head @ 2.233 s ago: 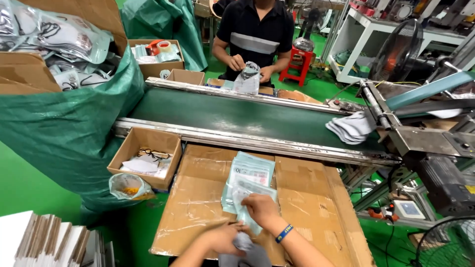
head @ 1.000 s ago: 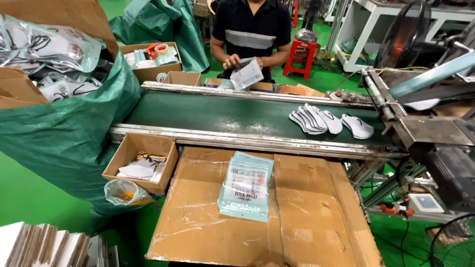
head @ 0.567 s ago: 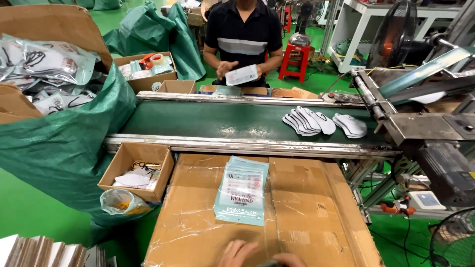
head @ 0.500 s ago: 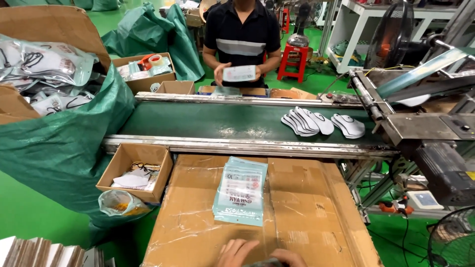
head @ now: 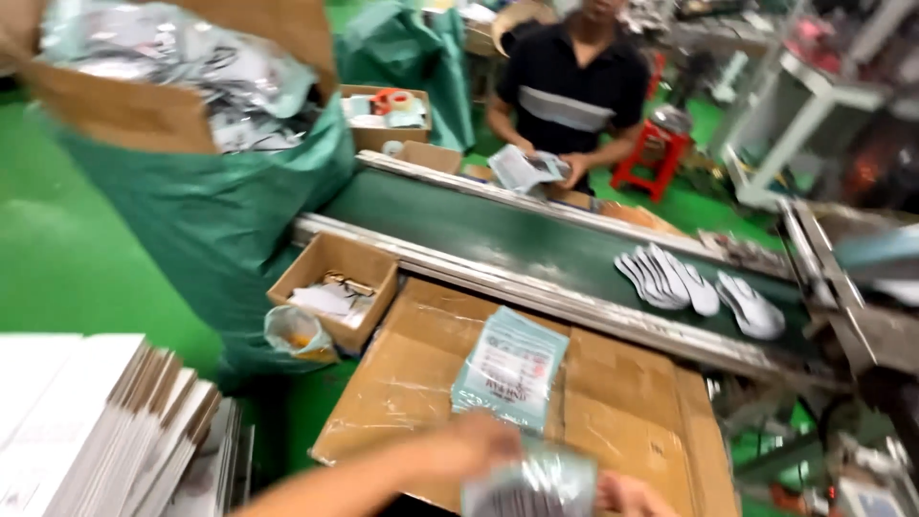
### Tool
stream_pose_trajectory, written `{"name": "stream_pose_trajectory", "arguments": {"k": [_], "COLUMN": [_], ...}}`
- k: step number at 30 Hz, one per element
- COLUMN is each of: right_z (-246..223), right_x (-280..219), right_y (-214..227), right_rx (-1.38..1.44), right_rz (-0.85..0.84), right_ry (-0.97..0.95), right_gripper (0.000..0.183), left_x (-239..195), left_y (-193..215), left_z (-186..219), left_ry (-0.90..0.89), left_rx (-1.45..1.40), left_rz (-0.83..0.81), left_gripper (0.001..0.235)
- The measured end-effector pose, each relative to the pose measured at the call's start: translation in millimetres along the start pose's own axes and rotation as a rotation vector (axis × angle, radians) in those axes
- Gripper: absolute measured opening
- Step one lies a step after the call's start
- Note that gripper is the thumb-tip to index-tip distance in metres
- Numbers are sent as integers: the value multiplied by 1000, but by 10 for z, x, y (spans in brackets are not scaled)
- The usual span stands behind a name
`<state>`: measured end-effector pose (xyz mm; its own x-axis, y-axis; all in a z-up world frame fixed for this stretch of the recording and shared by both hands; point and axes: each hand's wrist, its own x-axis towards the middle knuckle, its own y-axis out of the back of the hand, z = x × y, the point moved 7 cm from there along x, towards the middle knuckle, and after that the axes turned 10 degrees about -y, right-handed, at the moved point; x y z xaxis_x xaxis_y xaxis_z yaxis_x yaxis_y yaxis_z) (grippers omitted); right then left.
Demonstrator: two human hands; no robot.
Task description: Packaging face masks into plastic bags and organizing them in a factory setting.
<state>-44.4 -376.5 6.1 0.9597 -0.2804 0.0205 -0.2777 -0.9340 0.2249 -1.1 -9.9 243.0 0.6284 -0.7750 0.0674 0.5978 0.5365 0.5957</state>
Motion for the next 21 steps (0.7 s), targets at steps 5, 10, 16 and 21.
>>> {"name": "stream_pose_trajectory", "arguments": {"k": [5, 10, 16, 21], "right_z": [1746, 792, 611, 580], "right_x": [1287, 609, 243, 238], "right_y": [854, 408, -240, -181], "right_rx": [411, -66, -280, -186], "right_rz": [169, 477, 627, 614], "right_ry": [-15, 154, 134, 73], "right_gripper": [31, 18, 26, 21], "left_x": [308, -686, -137, -233], "left_y": [2674, 3820, 1764, 741], "left_z": [-689, -2, -970, -1905], "left_ry": [-347, -33, -36, 98], "left_rx": [678, 567, 299, 458], "left_rz": [635, 1377, 771, 650], "left_gripper": [22, 48, 51, 58]}}
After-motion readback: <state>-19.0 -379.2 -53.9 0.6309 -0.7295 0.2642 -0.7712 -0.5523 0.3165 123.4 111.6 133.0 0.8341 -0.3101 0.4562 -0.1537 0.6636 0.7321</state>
